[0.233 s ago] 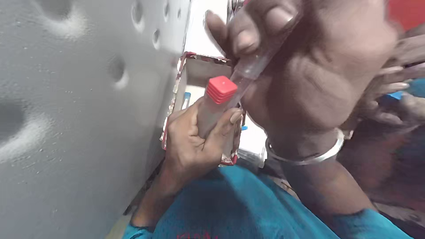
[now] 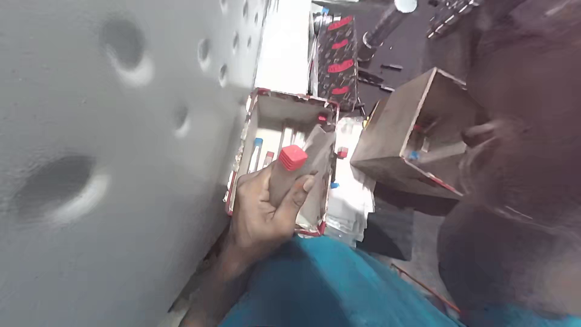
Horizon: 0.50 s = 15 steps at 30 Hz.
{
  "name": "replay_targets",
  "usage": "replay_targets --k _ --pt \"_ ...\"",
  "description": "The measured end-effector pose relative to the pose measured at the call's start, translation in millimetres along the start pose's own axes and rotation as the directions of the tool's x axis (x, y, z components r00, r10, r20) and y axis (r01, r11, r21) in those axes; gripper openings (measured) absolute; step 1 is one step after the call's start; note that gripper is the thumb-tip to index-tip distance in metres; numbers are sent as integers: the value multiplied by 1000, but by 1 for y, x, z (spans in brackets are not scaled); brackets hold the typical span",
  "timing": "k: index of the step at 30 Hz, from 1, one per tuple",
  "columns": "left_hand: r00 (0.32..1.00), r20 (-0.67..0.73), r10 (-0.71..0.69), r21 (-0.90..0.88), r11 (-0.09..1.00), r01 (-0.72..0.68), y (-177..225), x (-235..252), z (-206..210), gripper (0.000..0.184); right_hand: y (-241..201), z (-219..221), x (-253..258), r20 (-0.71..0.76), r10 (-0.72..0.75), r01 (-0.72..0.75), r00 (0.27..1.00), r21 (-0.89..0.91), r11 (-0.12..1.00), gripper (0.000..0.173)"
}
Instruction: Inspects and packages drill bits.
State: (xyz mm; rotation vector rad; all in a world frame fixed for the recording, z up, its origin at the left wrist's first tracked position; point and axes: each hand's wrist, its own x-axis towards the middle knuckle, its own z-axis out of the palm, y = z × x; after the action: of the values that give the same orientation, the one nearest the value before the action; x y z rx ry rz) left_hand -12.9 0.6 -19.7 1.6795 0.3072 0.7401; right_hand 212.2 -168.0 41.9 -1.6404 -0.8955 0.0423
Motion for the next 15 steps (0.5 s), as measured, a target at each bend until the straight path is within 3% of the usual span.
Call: replay_targets --k 2,4,9,15 --pt "998 19 52 -1 999 -52 2 6 -2 33 -14 27 24 138 -49 -6 989 371 929 16" --pt "996 33 87 15 996 -87 1 7 -3 34 -24 49 35 206 -34 -74 978 497 865 18" --pt "988 36 148 111 982 -151 3 9 -7 27 -27 50 -3 399 -20 -132 917 350 928 38" --pt "970 107 218 234 943 -238 9 12 -3 21 -30 44 -30 274 -106 19 956 304 952 25"
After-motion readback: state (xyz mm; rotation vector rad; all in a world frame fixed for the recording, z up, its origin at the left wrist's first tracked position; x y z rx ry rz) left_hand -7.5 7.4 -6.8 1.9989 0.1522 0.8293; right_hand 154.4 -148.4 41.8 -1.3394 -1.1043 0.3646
